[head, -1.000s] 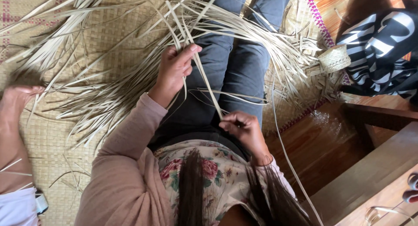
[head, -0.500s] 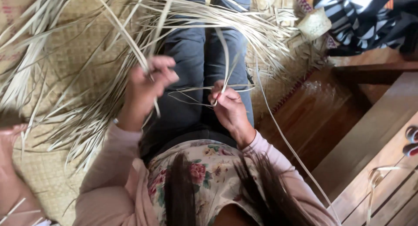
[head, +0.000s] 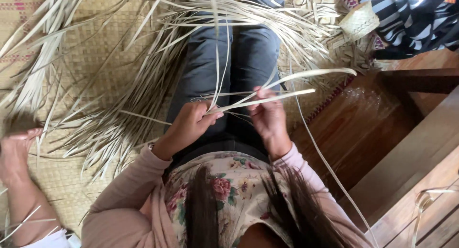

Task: Trimming and weaving natural fibers to create a craft item

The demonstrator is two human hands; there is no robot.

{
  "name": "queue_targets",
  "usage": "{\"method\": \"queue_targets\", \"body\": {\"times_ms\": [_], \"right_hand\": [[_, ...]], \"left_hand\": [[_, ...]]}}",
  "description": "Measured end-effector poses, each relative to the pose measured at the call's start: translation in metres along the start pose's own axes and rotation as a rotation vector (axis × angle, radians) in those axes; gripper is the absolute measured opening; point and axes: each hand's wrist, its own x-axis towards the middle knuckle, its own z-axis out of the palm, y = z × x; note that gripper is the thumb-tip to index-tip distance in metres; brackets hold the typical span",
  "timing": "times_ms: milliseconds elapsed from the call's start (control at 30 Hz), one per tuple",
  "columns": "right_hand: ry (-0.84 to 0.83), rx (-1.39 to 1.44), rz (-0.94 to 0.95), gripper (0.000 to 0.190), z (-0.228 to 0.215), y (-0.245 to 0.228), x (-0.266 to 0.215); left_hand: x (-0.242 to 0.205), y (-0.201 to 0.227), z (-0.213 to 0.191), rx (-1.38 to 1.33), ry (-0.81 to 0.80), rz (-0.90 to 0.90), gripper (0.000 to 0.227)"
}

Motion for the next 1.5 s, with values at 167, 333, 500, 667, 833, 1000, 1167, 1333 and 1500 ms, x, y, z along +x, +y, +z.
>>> {"method": "queue_targets", "body": {"times_ms": [167, 333, 500, 667, 833, 1000, 1167, 1333, 1500], "right_hand": [[0.16, -0.049, -0.198, 0.004, -0.036, -0.033, 0.019], [0.294, -0.538, -0.279, 0.008, -0.054, -0.052, 0.019], [0.312, -1.668, -0.005, 0.045, -0.031, -0.087, 0.003], [0.074, -1.731, -0.324, 0.032, -0.004, -0.126, -0.025], [0.019, -1.676, -0.538, 0.023, 0.014, -0.131, -0.026], [-0.045, -1.482, -0.449, 0.042, 0.041, -0.106, -0.018], [-0.367, -1.641, -0.58, 0.008, 0.061, -0.081, -0.006], [-0.472, -1.268, -0.208, 0.024, 0.08, -0.047, 0.005], [-0.492, -0.594, 0.141, 0.05, 0.096, -0.006, 0.048]], "left_hand": [[-0.005, -0.008, -0.019, 0.064, -0.176, -0.208, 0.014], [-0.001, -0.01, -0.025, 0.135, -0.217, -0.296, 0.017], [0.003, 0.002, -0.052, 0.03, -0.034, -0.233, 0.02], [0.027, -0.063, -0.119, -0.465, 0.569, -0.115, 0.046], [0.077, -0.199, -0.163, 0.019, 0.805, -0.026, 0.015], [0.117, -0.286, -0.159, 0.16, 0.771, -0.086, 0.024], [0.119, -0.248, -0.152, 0.174, 0.733, -0.398, 0.011], [0.084, -0.138, -0.141, 0.075, 0.738, -0.283, 0.014], [0.025, -0.072, -0.113, 0.491, 0.72, 0.008, 0.01]]}}
